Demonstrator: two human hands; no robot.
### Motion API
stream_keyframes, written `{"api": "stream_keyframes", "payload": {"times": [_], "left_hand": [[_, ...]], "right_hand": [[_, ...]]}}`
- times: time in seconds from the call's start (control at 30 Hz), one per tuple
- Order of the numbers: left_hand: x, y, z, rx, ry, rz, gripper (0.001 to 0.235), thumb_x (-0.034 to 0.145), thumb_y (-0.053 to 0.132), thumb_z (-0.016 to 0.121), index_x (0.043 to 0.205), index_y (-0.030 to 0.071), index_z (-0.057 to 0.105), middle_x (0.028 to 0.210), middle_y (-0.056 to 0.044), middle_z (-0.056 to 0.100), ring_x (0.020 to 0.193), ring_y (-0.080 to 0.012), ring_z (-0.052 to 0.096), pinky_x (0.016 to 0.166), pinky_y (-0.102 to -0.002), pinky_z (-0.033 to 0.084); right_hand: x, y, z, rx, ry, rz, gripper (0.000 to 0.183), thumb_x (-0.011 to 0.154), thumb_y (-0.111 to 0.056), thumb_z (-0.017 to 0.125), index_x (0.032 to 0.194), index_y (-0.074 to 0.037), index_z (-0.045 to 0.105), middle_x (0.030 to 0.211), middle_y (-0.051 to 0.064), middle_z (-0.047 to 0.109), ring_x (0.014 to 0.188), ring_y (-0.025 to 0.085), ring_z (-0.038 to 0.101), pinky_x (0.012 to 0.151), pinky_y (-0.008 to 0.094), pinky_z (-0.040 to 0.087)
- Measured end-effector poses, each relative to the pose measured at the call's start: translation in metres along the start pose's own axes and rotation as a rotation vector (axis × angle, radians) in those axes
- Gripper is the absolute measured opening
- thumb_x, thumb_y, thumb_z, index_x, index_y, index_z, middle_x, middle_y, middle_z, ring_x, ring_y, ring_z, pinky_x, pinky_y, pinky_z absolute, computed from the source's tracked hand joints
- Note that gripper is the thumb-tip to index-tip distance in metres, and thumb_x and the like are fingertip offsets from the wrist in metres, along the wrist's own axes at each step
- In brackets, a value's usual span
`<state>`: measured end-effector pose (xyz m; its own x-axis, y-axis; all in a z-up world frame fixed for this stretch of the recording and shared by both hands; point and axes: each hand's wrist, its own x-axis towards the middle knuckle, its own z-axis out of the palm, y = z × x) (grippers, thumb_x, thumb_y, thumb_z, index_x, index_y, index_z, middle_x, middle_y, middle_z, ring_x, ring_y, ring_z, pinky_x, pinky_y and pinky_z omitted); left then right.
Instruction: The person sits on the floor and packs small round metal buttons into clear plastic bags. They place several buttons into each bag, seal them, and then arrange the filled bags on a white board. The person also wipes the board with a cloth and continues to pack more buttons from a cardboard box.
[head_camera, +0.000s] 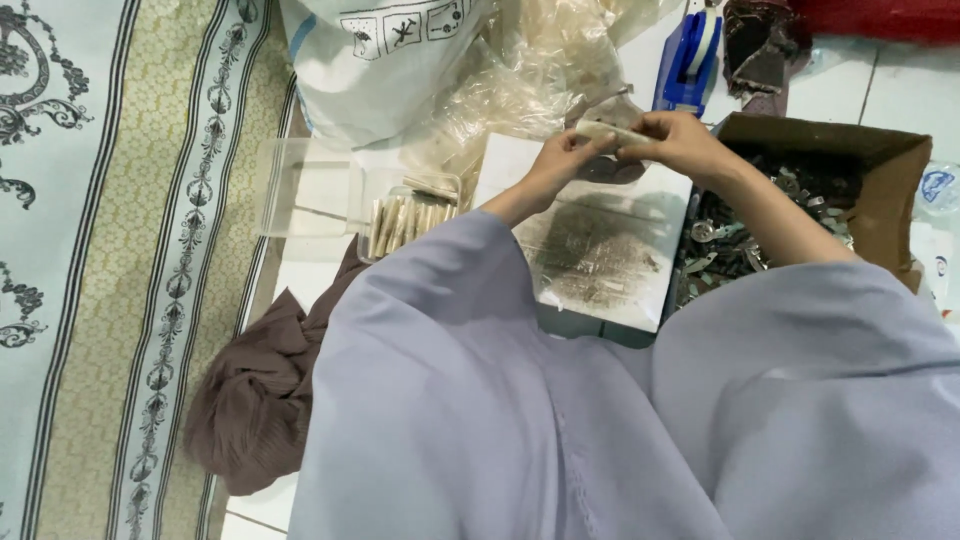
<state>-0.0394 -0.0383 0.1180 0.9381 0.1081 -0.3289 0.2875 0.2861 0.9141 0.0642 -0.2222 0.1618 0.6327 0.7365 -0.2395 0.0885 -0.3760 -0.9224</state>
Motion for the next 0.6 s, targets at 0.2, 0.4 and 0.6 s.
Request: {"api": "stream_keyframes", "payload": {"times": [0.2,0.4,0.6], "left_hand": [[-0.015,0.002,-0.022,0.099,0.008,0.035,0.04,0.085,0.031,0.088,0.113,0.005,0.075,0.103,-0.015,0.08,0.104,-0.0251,0.075,0.093,-0.041,0.059],[-0.026,-0.017,-0.048,0.083,-0.021,0.13,0.032,0.085,0.021,0.087,0.11,0.005,0.073,0.097,-0.014,0.08,0.095,-0.021,0.077,0.085,-0.035,0.061],[-0.052,-0.001,-0.065,0.146,0.107,0.181,0.046,0.075,0.018,0.095,0.111,0.003,0.073,0.104,-0.016,0.077,0.104,-0.0251,0.072,0.092,-0.041,0.059]], "right_hand": [[-0.004,-0.022,0.008,0.098,-0.094,-0.026,0.019,0.099,-0.027,0.078,0.104,-0.008,0.074,0.091,0.005,0.072,0.092,0.013,0.065,0.09,0.029,0.05],[0.013,-0.014,0.03,0.007,-0.112,-0.076,0.015,0.101,-0.022,0.076,0.096,-0.007,0.076,0.077,0.004,0.068,0.071,0.011,0.062,0.063,0.024,0.05],[0.038,-0.017,0.062,0.183,-0.089,-0.001,0.022,0.108,-0.029,0.069,0.093,-0.013,0.074,0.077,-0.003,0.064,0.07,0.006,0.06,0.058,0.019,0.05]]}}
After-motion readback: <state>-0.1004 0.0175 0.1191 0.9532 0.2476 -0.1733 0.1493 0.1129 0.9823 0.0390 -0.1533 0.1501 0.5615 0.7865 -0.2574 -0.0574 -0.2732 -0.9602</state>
